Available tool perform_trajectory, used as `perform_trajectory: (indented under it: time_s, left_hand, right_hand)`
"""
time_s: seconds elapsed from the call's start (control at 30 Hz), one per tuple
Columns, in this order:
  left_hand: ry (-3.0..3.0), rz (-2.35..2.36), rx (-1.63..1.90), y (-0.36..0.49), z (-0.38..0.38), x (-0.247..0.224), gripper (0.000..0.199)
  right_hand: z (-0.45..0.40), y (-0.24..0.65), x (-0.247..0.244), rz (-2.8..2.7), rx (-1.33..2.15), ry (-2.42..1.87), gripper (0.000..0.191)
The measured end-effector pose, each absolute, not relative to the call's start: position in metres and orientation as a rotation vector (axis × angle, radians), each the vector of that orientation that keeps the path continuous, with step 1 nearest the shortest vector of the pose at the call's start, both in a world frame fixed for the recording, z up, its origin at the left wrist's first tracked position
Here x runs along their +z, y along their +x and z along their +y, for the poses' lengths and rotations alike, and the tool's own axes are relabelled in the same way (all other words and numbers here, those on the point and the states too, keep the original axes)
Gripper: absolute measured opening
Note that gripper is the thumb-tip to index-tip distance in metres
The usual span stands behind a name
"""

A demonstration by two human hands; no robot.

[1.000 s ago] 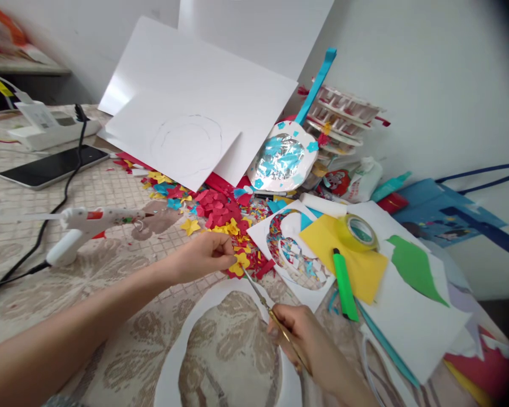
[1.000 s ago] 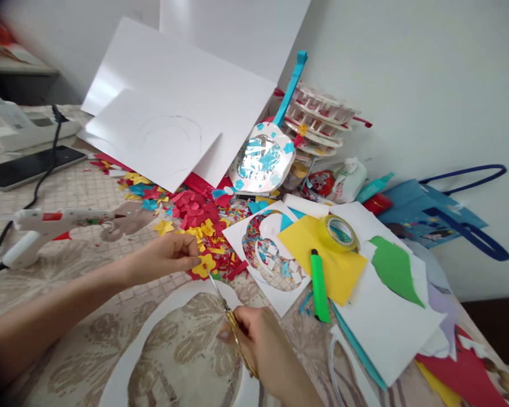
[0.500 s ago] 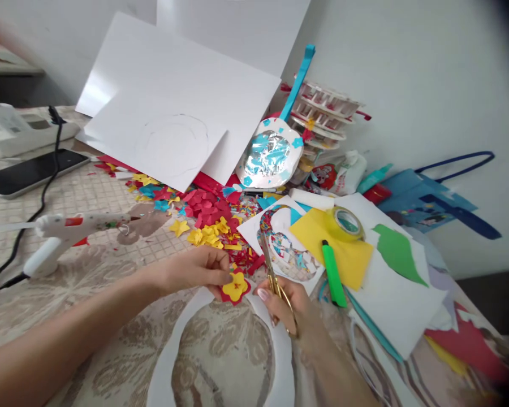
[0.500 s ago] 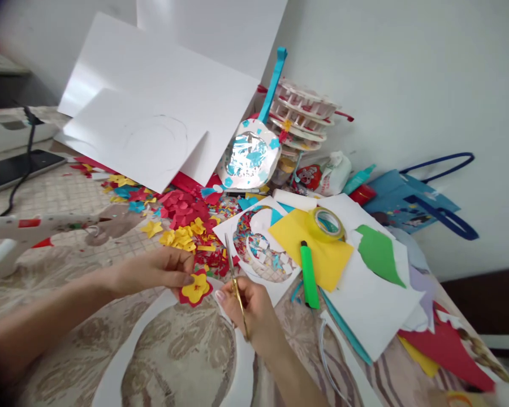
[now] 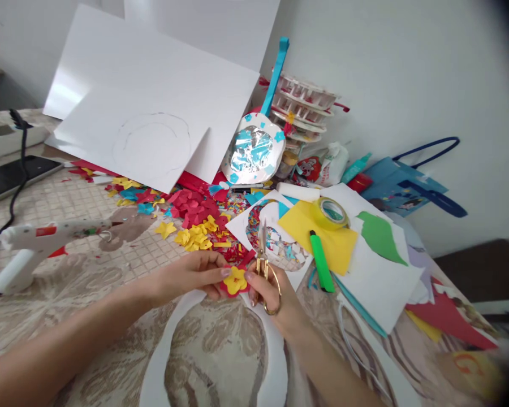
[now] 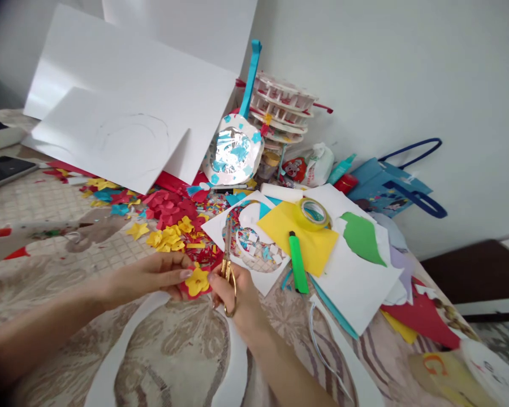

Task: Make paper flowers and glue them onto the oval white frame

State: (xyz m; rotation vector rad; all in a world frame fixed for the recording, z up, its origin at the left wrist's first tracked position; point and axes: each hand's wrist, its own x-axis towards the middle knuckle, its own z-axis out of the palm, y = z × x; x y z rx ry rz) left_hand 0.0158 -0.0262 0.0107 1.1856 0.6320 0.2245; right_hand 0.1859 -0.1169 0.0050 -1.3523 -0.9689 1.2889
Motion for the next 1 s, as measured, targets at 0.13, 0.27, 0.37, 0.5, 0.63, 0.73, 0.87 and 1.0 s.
perform_trajectory:
  time_s: [0.13, 0.27, 0.37, 0.5, 0.63, 0.73, 0.87, 1.0]
  left_hand:
    - [1.186, 0.566, 0.157, 0.019, -0.032, 0.013, 0.031]
    - [1.201, 0.627, 0.235, 0.02, -0.033, 0.007, 0.028]
    - [1.263, 0.659, 0.286, 0.019, -0.031, 0.003, 0.026]
    - [1.33, 0.636, 0.291, 0.019, -0.031, 0.0, 0.025]
    - [1.367, 0.674, 0.385, 0.019, -0.031, 0.001, 0.027]
    - [1.44, 0.687, 0.483, 0.017, -0.029, 0.004, 0.026]
    - [1.483, 0.754, 0.56, 0.013, -0.023, 0.005, 0.023]
    - [1.476, 0.821, 0.638, 0.009, -0.016, 0.006, 0.025]
  right_hand:
    - [-0.116, 0.181, 0.003, -0.858, 1.204, -1.301, 0.021]
    - [-0.118, 0.179, 0.001, -0.882, 1.276, -1.272, 0.023]
    - [-0.118, 0.179, -0.001, -0.928, 1.275, -1.273, 0.024]
    - [-0.116, 0.181, -0.002, -0.963, 1.236, -1.271, 0.024]
    - [-0.117, 0.185, -0.003, -1.036, 1.261, -1.303, 0.029]
    - [-0.123, 0.19, 0.002, -1.123, 1.318, -1.339, 0.036]
    - [-0.134, 0.198, 0.017, -1.346, 1.292, -1.451, 0.044]
    - [-0.14, 0.204, 0.018, -1.588, 1.182, -1.614, 0.046]
